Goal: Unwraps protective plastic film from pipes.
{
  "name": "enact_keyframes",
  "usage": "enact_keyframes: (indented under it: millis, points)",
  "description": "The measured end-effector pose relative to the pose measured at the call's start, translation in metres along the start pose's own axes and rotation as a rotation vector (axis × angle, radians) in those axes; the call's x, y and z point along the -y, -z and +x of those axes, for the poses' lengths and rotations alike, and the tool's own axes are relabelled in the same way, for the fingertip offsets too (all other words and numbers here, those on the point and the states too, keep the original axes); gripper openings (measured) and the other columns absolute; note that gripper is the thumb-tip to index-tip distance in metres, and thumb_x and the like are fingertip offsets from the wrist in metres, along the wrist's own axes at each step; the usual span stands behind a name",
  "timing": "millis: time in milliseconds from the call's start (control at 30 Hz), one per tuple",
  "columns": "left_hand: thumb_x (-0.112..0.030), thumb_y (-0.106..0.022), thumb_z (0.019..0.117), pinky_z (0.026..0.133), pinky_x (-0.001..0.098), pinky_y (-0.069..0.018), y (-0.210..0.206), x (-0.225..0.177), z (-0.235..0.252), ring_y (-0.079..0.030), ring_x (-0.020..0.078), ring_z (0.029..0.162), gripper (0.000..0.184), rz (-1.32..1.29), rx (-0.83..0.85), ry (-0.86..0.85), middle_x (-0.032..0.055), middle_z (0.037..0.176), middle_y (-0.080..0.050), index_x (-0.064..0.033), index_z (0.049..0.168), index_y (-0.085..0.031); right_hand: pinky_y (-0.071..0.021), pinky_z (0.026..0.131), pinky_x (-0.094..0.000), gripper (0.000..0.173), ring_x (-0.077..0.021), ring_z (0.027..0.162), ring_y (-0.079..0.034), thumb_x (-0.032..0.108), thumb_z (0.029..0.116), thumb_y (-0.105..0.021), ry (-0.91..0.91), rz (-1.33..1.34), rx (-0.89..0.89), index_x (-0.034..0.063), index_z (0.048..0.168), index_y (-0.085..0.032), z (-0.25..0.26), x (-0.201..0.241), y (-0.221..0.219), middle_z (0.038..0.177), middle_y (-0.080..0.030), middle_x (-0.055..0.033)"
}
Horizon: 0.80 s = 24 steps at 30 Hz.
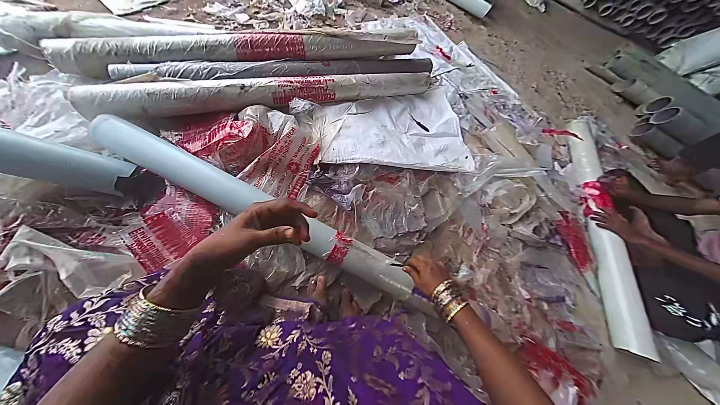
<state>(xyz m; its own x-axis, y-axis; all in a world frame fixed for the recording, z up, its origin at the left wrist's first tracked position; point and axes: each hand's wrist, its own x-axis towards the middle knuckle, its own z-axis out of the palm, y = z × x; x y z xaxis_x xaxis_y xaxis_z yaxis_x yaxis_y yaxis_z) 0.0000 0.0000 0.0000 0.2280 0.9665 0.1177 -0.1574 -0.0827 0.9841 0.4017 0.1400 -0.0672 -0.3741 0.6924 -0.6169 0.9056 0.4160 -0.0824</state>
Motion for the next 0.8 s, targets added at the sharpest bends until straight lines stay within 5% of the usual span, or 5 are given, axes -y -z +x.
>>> enact_keyframes:
  millis: [100,233,400,633,800]
  points:
    - [-0.019,-0.07,0.0967,0.107,0.0555,-0.0419,-0.044,0.071,0.071,-0.058,0.0325,0.128,0.043,0.799,0.313,0.237,0.0158,0.136,-0.064,-0.0069,0.137,-0.063,-0.038,0.107,-0.0638,0.03,-0.0414,0.126,-0.059,0.019,0.106,-0.052,-0.044,0.008,-0.113,0.0047,0.122,-0.073,0.007,0.011,-0.008,0.132,-0.064,-0.0228]
    - [-0.03,-0.081,0.0881,0.12,0.0726,-0.0102,-0.084,0.148,0.121,-0.03,0.0395,0.153,0.067,1.0,0.452,0.347,0.0132,0.16,-0.043,-0.0185,0.148,-0.055,-0.0389,0.102,-0.0655,0.027,-0.0427,0.119,-0.061,0.007,0.1006,-0.054,-0.007,0.048,-0.273,0.0069,0.115,-0.077,0.007,0.012,-0.022,0.124,-0.067,-0.0227]
    - [-0.031,-0.078,0.0921,0.111,0.0645,-0.0385,-0.072,0.188,0.145,-0.056,0.038,0.133,0.048,0.767,0.546,0.468,0.0159,0.141,-0.063,-0.0147,0.136,-0.067,-0.0432,0.095,-0.0641,0.028,-0.0411,0.106,-0.067,0.008,0.0988,-0.057,0.036,0.146,-0.409,0.0117,0.116,-0.079,0.007,0.007,-0.039,0.11,-0.071,-0.0213]
    - [-0.035,-0.059,0.1039,0.102,0.0678,-0.0427,-0.079,0.177,0.143,-0.06,0.0464,0.123,0.039,0.915,0.457,0.486,0.0262,0.122,-0.068,-0.0025,0.123,-0.07,-0.0404,0.094,-0.0681,0.021,-0.0408,0.102,-0.069,0.021,0.0974,-0.065,0.101,0.206,-0.524,0.0079,0.102,-0.081,0.014,0.02,-0.052,0.103,-0.073,-0.0194]
    - [-0.042,-0.048,0.108,0.096,0.0707,-0.0442,-0.09,0.17,0.135,-0.062,0.051,0.116,0.047,1.011,0.383,0.5,0.0291,0.117,-0.068,-0.0019,0.123,-0.066,-0.0433,0.091,-0.0677,0.014,-0.039,0.089,-0.071,0.006,0.0897,-0.067,0.205,0.123,-0.815,0.0084,0.09,-0.081,0.03,0.038,-0.066,0.094,-0.075,-0.0164]
